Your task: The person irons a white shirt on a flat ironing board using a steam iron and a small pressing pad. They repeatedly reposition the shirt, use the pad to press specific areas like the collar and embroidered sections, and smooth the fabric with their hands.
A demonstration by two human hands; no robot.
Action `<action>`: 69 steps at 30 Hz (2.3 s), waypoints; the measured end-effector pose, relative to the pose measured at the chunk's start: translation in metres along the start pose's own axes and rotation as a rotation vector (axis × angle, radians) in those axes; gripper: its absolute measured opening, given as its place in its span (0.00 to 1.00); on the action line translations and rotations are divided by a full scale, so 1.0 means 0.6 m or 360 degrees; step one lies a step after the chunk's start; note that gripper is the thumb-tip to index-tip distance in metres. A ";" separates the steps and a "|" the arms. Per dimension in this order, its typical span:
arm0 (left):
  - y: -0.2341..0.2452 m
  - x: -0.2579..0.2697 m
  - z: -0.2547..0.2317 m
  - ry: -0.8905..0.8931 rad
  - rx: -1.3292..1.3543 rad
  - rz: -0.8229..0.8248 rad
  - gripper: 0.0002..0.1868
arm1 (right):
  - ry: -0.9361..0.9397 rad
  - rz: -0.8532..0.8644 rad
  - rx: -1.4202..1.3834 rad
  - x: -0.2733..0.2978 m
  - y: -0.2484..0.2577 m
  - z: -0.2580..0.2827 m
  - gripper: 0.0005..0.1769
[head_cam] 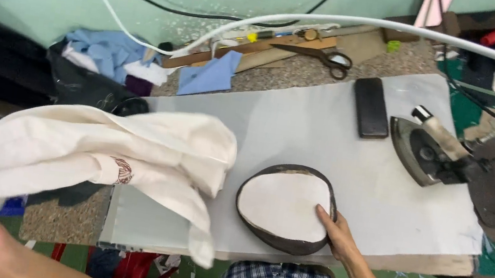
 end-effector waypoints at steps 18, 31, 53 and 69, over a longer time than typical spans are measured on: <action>-0.062 0.546 0.202 0.2369 0.0302 -0.0395 0.29 | 0.0754 -0.0163 -0.0597 -0.297 -0.091 0.264 0.36; -0.111 0.441 0.144 0.2274 0.0221 -0.0385 0.42 | 0.2287 -0.1888 0.3210 -0.139 0.301 0.259 0.16; -0.205 0.076 -0.060 0.1233 0.0314 -0.0222 0.30 | 0.1424 0.0067 0.2585 -0.438 -0.130 0.192 0.39; -0.068 0.128 -0.044 0.1009 0.1422 0.0557 0.48 | 0.1957 0.1322 0.1132 0.053 -0.315 0.112 0.48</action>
Point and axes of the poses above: each hand's wrist, its own x-axis away from the middle knuckle, its own y-axis out of the back of the hand, z = x × y, the point moved 4 cm from there along -x, towards the middle knuckle, and after that the axes turned 12 degrees about y, right-handed, at the moved point
